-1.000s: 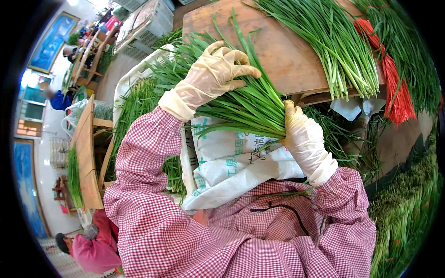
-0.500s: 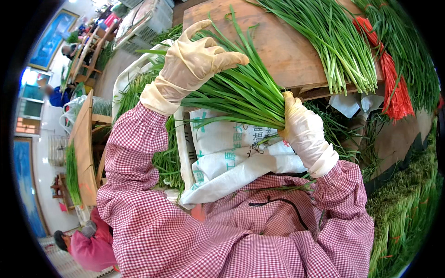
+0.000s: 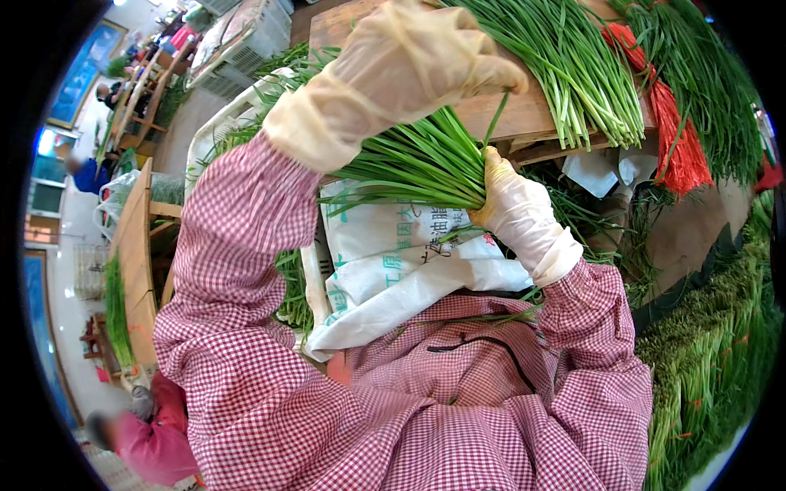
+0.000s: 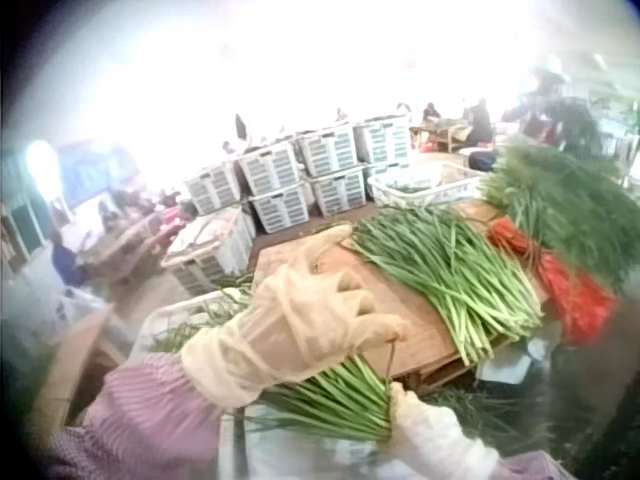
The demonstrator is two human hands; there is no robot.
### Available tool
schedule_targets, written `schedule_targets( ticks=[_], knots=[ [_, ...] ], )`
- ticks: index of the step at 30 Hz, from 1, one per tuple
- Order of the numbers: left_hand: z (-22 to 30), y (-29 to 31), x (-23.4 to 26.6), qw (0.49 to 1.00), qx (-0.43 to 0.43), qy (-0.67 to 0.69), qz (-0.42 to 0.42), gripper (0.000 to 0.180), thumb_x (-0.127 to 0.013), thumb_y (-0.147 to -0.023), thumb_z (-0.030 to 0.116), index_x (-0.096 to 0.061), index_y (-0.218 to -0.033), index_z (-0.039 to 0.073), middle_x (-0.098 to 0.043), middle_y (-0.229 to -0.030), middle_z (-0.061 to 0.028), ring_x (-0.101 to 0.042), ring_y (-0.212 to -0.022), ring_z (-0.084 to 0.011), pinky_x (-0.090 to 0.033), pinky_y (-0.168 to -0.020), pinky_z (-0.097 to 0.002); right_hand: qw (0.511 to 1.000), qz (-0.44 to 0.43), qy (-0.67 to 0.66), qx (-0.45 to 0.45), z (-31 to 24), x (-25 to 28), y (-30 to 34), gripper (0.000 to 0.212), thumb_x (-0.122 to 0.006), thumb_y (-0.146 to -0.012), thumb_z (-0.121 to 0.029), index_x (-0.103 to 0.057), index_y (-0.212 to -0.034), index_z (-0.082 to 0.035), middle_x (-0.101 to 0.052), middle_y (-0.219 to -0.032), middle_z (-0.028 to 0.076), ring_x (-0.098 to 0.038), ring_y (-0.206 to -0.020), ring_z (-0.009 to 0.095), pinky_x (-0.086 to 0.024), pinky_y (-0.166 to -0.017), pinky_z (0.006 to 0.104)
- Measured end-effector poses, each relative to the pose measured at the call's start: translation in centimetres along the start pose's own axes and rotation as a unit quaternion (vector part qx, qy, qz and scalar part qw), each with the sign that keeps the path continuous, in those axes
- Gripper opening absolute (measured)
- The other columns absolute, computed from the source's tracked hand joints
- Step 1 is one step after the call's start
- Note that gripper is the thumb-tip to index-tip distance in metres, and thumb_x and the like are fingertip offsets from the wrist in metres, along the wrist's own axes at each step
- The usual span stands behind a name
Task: The person bundles bunches of green chives together using red ties, handling the plants by hand on a wooden table.
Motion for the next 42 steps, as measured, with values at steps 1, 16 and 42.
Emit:
schedule_targets(
  ticks=[1,16,42],
  knots=[
    [-0.1,-1.1,-1.6,0.996,-0.007,0.06,-0.069,0.037,-0.059,-0.075,0.016,-0.055,-0.112,0.018,-0.059,-0.086,-0.0011,-0.059,-0.081,-0.0176,-0.037,-0.096,-0.0395,1.0,0.001,-0.014,0.005,0.0,0.1,0.0,0.067,-0.07,-0.063,-0.026,-0.04,-0.118,-0.002,-0.059,-0.094,0.02,-0.06,-0.08,0.033,-0.05,-0.065,0.0378],
    [14.0,15.5,-5.6,0.35,0.474,0.783,-0.2,0.052,-0.065,-0.078,0.035,-0.05,-0.115,0.002,-0.052,-0.111,-0.0077,-0.044,-0.109,-0.0163,-0.035,-0.094,-0.0306,0.986,-0.065,-0.151,0.014,-0.4,-0.9,-0.1,0.06,-0.071,-0.063,-0.026,-0.042,-0.111,-0.003,-0.06,-0.086,0.02,-0.059,-0.083,0.036,-0.048,-0.07,0.0384],
    [0.3,7.5,-7.2,0.952,0.17,0.218,-0.133,0.02,-0.061,-0.077,0.029,-0.062,-0.096,0.028,-0.055,-0.112,0.0079,-0.041,-0.12,-0.0173,-0.012,-0.106,-0.0469,0.998,-0.004,-0.059,0.001,-1.2,-1.3,1.6,0.073,-0.073,-0.061,-0.024,-0.036,-0.12,-0.002,-0.056,-0.098,0.016,-0.061,-0.074,0.031,-0.05,-0.061,0.0363]
  ],
)
Point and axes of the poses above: each hand's wrist, its own y-axis away from the middle knuckle, its own x-axis out of the back of the hand, z = x × y, the point moved 9 cm from there along -y, towards the middle knuckle
